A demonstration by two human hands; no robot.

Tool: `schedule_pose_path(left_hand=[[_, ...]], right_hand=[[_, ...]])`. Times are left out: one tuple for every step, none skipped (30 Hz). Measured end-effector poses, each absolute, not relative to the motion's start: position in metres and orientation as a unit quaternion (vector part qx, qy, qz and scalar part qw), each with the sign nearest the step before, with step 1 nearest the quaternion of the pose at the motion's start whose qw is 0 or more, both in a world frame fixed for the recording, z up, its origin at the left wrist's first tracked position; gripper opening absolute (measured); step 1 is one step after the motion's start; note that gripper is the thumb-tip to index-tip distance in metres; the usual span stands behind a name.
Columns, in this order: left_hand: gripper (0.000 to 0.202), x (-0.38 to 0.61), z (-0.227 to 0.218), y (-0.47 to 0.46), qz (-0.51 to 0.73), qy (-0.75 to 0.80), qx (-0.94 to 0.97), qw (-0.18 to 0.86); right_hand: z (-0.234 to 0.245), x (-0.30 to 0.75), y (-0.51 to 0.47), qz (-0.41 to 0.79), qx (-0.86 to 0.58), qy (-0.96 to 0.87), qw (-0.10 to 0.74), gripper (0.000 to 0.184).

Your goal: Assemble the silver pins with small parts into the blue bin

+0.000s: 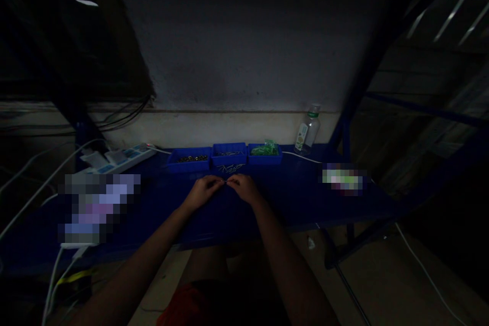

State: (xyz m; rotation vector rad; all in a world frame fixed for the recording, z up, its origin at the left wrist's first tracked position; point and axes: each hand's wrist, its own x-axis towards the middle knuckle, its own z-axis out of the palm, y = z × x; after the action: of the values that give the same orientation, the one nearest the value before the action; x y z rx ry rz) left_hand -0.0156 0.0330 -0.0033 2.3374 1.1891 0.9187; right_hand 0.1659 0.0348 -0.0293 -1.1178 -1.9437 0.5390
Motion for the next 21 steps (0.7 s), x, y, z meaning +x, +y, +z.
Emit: schedule_pose_path(left_hand=[[0.03,-0.0153,-0.0029,0.0323,0.331,0.414,0.829,0.181],[0.029,-0.0148,-0.0023,0.0316,0.336,0.405,0.831,0.18],[0.027,-0.0144,-0.0018,0.0307,0.339,0.394,0.836,0.178],[0.026,-0.0139,-0.0011,0.0297,0.34,0.383,0.841,0.176],[0.025,-0.0135,-0.0004,0.0287,0.339,0.374,0.846,0.174],[0.025,-0.0132,0.0003,0.0277,0.337,0.367,0.85,0.173],[0.024,-0.0132,0.001,0.0269,0.335,0.363,0.853,0.17],[0.024,-0.0132,0.0016,0.0263,0.334,0.36,0.855,0.168],[0.024,-0.0134,0.002,0.0259,0.336,0.358,0.856,0.164],[0.024,-0.0137,0.0022,0.0257,0.338,0.356,0.856,0.16],[0.023,-0.0141,0.0022,0.0258,0.34,0.354,0.857,0.156],[0.023,-0.0144,0.0021,0.0261,0.34,0.351,0.859,0.152],[0.023,-0.0146,0.0017,0.0264,0.339,0.348,0.861,0.149],[0.022,-0.0148,0.0013,0.0268,0.337,0.347,0.863,0.146],[0.022,-0.0148,0.0007,0.0272,0.334,0.346,0.865,0.144],[0.022,-0.0147,0.0001,0.0275,0.333,0.346,0.866,0.143],[0.022,-0.0145,-0.0005,0.0278,0.332,0.345,0.866,0.143],[0.022,-0.0143,-0.0011,0.028,0.331,0.344,0.867,0.143],[0.022,-0.014,-0.0017,0.0282,0.331,0.341,0.868,0.143],[0.022,-0.0137,-0.0023,0.0284,0.33,0.337,0.87,0.144],[0.022,-0.0134,-0.0027,0.0286,0.328,0.333,0.872,0.145]], right_hand=[[-0.0297,0.1659,0.0352,0.206,-0.443,-0.777,0.397,0.015],[-0.0297,0.1659,0.0353,0.197,-0.445,-0.783,0.388,0.015],[-0.0294,0.1659,0.0351,0.189,-0.445,-0.789,0.378,0.014],[-0.029,0.1658,0.0349,0.18,-0.446,-0.795,0.369,0.013],[-0.0286,0.1656,0.0346,0.173,-0.446,-0.799,0.363,0.012],[-0.0283,0.1654,0.0344,0.168,-0.447,-0.802,0.358,0.012],[-0.0281,0.1652,0.0343,0.164,-0.447,-0.804,0.355,0.012],[-0.0281,0.165,0.0344,0.161,-0.448,-0.805,0.353,0.012],[-0.0283,0.1648,0.0346,0.159,-0.45,-0.806,0.35,0.012],[-0.0285,0.1645,0.0348,0.156,-0.452,-0.806,0.348,0.012],[-0.0288,0.1643,0.035,0.154,-0.454,-0.807,0.345,0.012],[-0.029,0.1642,0.0351,0.152,-0.457,-0.807,0.342,0.011],[-0.0292,0.1641,0.0351,0.151,-0.457,-0.808,0.34,0.011],[-0.0292,0.164,0.0349,0.15,-0.456,-0.809,0.339,0.011],[-0.0292,0.164,0.0345,0.148,-0.455,-0.81,0.339,0.011],[-0.029,0.164,0.0341,0.146,-0.453,-0.811,0.34,0.01],[-0.0288,0.1642,0.0337,0.144,-0.451,-0.813,0.339,0.01],[-0.0285,0.1643,0.0333,0.142,-0.449,-0.815,0.339,0.009],[-0.0282,0.1645,0.033,0.141,-0.448,-0.816,0.337,0.009],[-0.0279,0.1647,0.0328,0.142,-0.448,-0.817,0.335,0.009],[-0.0276,0.1648,0.0328,0.144,-0.449,-0.817,0.333,0.008]])
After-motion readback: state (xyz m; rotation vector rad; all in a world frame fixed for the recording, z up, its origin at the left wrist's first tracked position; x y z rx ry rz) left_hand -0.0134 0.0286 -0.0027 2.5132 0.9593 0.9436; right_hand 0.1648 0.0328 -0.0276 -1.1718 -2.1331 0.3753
